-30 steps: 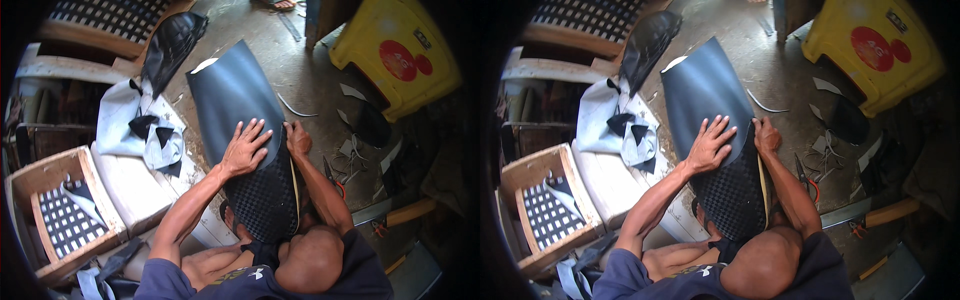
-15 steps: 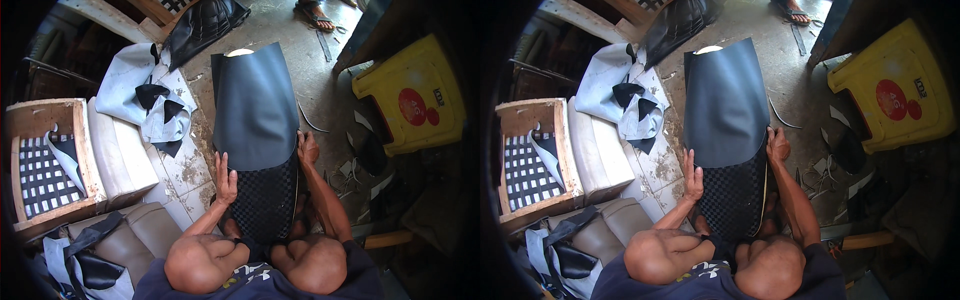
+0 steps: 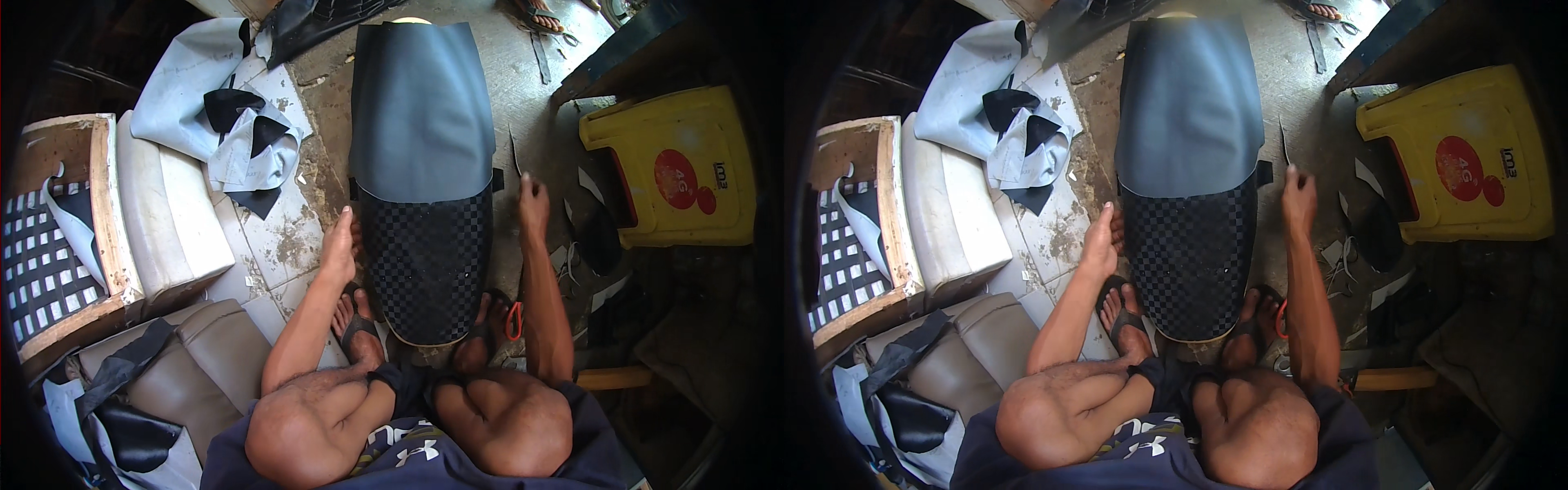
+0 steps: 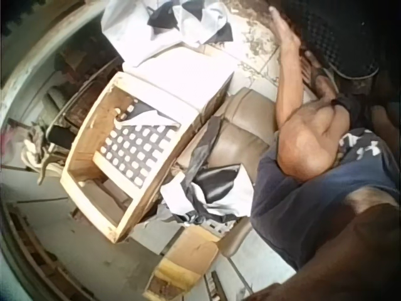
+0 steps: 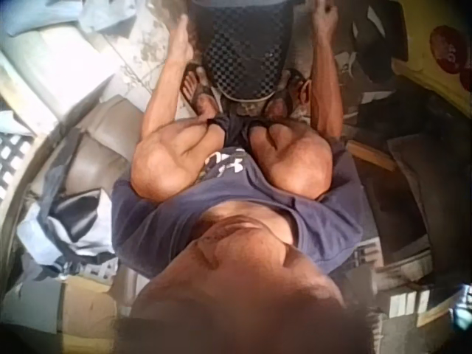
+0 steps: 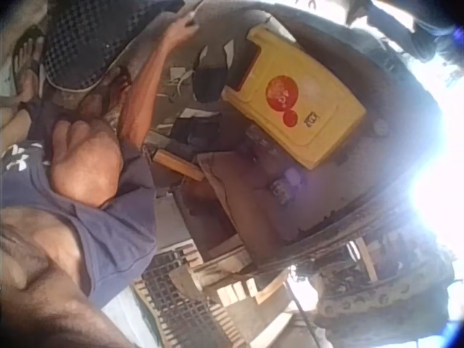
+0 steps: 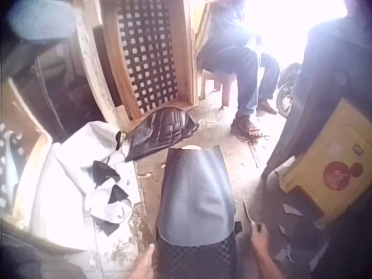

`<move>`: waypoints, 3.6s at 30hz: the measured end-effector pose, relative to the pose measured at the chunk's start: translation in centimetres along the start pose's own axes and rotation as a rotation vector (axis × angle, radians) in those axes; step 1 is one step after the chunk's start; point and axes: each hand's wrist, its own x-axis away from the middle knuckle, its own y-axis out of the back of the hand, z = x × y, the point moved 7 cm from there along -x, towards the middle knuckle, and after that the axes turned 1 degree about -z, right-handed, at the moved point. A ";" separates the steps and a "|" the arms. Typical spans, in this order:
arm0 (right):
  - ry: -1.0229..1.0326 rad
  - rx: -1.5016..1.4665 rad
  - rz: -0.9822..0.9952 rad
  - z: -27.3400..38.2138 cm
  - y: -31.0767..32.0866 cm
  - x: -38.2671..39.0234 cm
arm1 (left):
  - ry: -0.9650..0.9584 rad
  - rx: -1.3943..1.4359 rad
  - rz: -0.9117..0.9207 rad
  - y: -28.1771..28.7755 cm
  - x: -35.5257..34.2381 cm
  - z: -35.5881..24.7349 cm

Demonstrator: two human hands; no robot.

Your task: The person fits and trims black synthetic leather over a yellow foam motorcycle seat core using shears and hand fitting.

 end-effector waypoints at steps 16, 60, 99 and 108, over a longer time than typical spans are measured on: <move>-0.193 -0.252 0.430 2.1 -0.4 9.9 | -0.087 0.502 0.603 -1.3 2.5 -5.2; 0.293 0.411 0.225 12.1 -4.0 0.2 | -0.180 0.465 0.506 -2.3 -3.4 -4.5; -0.149 -0.238 0.452 3.3 0.5 12.8 | -1.011 -1.103 -0.972 22.7 -10.1 -30.7; 0.558 -0.070 0.409 18.2 0.7 2.5 | -0.426 0.339 -0.222 13.2 1.9 -7.5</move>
